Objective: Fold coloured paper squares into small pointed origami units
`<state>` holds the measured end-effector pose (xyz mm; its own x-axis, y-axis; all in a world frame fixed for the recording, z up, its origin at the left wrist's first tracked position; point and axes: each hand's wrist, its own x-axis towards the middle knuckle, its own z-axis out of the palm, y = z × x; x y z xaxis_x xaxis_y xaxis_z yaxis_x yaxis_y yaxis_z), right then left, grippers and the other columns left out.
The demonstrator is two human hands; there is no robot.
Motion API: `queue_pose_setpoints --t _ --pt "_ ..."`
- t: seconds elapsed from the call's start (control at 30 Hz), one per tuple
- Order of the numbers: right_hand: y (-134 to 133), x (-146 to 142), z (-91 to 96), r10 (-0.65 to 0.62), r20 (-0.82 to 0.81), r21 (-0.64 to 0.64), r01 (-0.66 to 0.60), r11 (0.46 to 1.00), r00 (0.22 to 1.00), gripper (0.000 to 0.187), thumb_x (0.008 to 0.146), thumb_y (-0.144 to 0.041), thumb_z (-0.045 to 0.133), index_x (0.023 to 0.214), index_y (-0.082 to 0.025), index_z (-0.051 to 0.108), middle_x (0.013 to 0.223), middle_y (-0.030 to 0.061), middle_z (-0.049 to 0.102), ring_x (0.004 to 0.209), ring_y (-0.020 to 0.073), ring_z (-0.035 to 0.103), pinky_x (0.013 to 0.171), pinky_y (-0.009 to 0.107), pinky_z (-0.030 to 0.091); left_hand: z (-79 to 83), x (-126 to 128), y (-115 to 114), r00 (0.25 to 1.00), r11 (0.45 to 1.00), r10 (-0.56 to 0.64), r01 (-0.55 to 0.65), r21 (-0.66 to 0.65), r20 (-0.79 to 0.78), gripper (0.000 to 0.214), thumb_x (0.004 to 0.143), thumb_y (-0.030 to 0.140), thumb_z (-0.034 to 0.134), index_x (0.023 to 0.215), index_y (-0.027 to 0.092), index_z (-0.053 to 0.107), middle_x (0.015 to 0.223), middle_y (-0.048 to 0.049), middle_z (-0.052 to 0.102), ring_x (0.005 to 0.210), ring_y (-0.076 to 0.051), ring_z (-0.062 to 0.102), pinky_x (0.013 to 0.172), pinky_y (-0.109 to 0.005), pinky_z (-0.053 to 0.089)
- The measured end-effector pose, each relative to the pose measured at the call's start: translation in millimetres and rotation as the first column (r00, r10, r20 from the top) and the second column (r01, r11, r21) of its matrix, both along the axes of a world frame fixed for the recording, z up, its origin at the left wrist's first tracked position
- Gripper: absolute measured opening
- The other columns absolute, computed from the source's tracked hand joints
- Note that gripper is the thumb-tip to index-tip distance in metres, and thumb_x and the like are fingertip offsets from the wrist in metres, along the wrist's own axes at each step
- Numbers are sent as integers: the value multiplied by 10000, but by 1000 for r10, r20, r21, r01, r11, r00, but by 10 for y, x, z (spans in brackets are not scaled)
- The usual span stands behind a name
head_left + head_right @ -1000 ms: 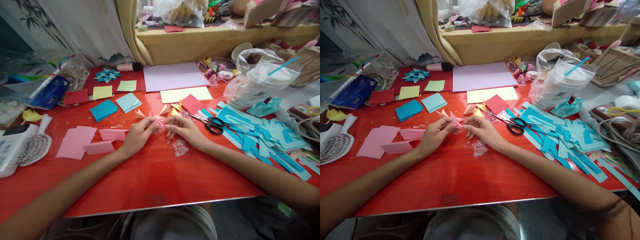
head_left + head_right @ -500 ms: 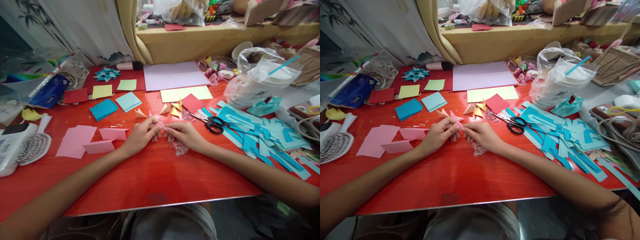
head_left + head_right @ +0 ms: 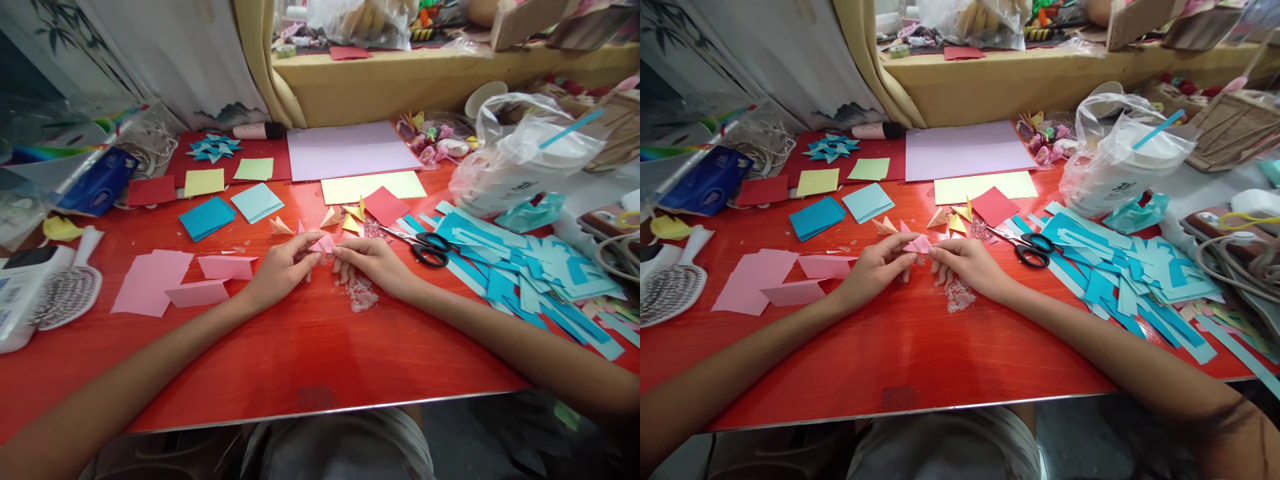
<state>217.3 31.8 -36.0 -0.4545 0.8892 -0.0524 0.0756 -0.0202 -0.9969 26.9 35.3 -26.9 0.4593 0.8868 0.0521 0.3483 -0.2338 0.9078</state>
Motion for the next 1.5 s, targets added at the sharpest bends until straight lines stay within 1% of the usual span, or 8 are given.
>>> queue_pose_setpoints --t 0.17,0.43,0.57,0.77,1.0,1.2,1.37,1.5 --pt "5 0 20 22 -38 -44 -24 999 999 267 867 -334 506 717 -127 585 632 8 619 498 73 580 513 199 453 33 -15 -4 995 999 -1 6 49 -98 223 892 323 426 967 192 591 598 29 536 536 -91 493 583 -226 401" --pt "-3 3 22 56 37 5 -57 998 998 275 887 -317 480 710 -128 575 631 -5 599 510 54 553 520 178 438 11 -14 3 998 1000 21 -21 3 -56 289 914 316 360 910 179 615 552 28 525 551 -102 503 599 -232 398" --pt "-13 -9 14 52 47 16 -52 999 998 267 897 -317 457 731 -135 560 662 0 601 513 57 551 523 186 446 7 -13 8 1000 999 22 -22 -41 -1 313 910 307 354 842 157 620 586 13 560 538 -99 511 597 -239 406" --pt "-21 -13 5 38 19 7 -38 999 999 228 908 -305 428 777 -145 525 676 2 594 524 69 567 522 198 456 -22 1 33 966 982 126 -89 -166 225 288 895 322 347 983 149 560 705 -7 602 452 -84 480 456 -228 386" --pt "-40 -14 28 51 110 70 -59 996 993 268 915 -301 401 757 -134 538 658 2 577 519 63 543 520 195 439 -11 7 29 991 994 111 -110 24 -75 321 878 401 436 674 171 531 481 45 450 465 -73 428 510 -200 350" --pt "-37 -31 29 18 170 125 -40 991 985 254 888 -326 461 734 -141 543 624 -10 551 524 71 533 518 202 426 -8 0 23 988 991 131 -127 52 -87 311 889 377 420 672 173 508 517 40 485 459 -71 433 525 -206 356" --pt "-35 -34 25 20 108 58 -26 998 994 253 898 -323 443 752 -140 539 666 0 580 525 67 551 527 202 446 -11 -1 21 990 995 93 -89 38 -102 300 905 357 390 702 174 515 494 46 457 467 -76 438 531 -206 359" --pt "-33 -25 14 6 30 6 -6 1000 1000 233 897 -319 453 766 -142 531 673 -2 591 523 66 571 524 195 461 -38 5 29 996 998 56 -53 42 -73 203 913 274 366 809 179 511 611 40 526 466 -64 434 517 -203 364"
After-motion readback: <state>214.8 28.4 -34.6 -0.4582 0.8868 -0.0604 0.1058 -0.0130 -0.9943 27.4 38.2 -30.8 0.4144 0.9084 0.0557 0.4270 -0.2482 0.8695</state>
